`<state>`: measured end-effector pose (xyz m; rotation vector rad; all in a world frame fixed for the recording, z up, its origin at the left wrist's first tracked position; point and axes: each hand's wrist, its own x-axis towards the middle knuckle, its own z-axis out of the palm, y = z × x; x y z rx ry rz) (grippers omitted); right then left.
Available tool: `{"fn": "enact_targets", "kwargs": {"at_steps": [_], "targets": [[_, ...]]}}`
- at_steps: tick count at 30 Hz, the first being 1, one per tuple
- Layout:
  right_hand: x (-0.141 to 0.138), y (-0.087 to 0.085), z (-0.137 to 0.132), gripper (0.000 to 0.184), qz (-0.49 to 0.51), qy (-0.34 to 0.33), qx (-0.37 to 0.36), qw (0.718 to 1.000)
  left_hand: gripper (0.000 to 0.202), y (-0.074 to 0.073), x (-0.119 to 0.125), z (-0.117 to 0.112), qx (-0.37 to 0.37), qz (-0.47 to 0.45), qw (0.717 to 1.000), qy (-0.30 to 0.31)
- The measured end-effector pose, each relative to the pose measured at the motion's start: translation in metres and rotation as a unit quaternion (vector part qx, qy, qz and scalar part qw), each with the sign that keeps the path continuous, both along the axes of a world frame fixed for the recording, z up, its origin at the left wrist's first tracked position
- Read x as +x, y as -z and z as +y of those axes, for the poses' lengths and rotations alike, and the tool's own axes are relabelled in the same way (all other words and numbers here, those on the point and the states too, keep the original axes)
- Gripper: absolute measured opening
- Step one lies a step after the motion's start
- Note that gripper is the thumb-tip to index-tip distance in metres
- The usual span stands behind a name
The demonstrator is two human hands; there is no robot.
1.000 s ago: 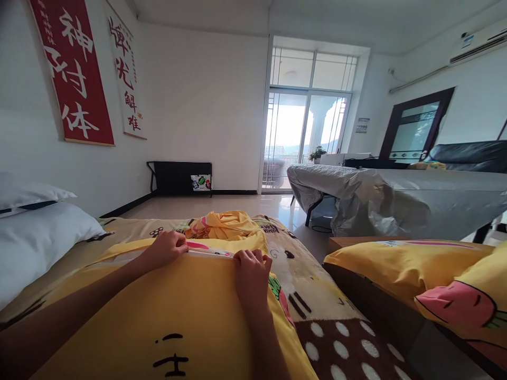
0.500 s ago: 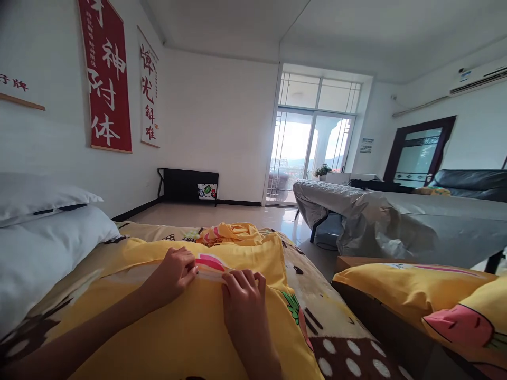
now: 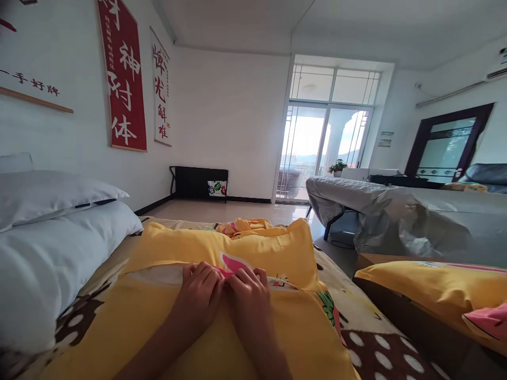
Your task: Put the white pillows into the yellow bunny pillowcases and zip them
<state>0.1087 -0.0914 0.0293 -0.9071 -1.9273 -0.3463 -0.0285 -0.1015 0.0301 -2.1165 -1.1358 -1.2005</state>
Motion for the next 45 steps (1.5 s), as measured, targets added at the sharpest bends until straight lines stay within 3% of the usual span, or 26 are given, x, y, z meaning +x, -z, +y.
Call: {"fn": "enact_targets", "kwargs": {"at_steps": [5,9,14,17,22,25,29,35,38,41,45], "targets": [[0.002,0.0,0.002,0.028,0.007,-0.008,0.014,1.0,0.024,0.009,-0.007,0.005,-0.014,-0.035,0.999,0.027],[-0.001,-0.002,0.0,0.026,0.008,0.002,0.04,0.999,0.024,0.013,-0.007,0.003,-0.031,-0.086,0.996,0.012],[-0.001,-0.006,-0.007,0.023,0.013,0.009,0.041,0.999,0.018,0.015,-0.001,-0.005,0.028,-0.077,0.996,-0.034],[-0.001,-0.007,-0.011,0.023,0.016,0.009,0.046,0.999,0.017,0.015,0.0,-0.007,0.042,-0.085,0.995,-0.016],[-0.003,-0.001,-0.003,0.023,0.006,0.031,0.025,0.999,0.019,0.017,-0.004,0.001,-0.089,-0.138,0.986,0.024],[-0.004,0.004,0.005,0.026,-0.01,0.044,0.009,0.999,0.019,0.02,-0.005,0.007,-0.117,-0.143,0.983,0.02],[-0.004,0.005,0.007,0.023,-0.007,0.029,-0.003,1.0,0.02,0.023,-0.003,0.01,-0.077,-0.128,0.989,0.024],[-0.005,0.002,0.005,0.021,-0.013,-0.021,0.028,0.999,0.019,0.024,-0.001,0.008,0.055,-0.066,0.996,-0.024],[-0.003,0.0,0.003,0.022,-0.037,-0.025,0.035,0.998,0.021,0.022,-0.001,0.005,0.059,-0.072,0.996,0.014],[0.003,-0.007,-0.007,0.024,-0.059,-0.031,0.037,0.997,0.02,0.017,0.0,-0.006,0.051,-0.092,0.993,0.051],[0.014,-0.02,-0.035,0.022,-0.075,-0.052,0.058,0.994,0.023,0.006,0.003,-0.035,0.099,-0.035,0.994,0.03]]}}
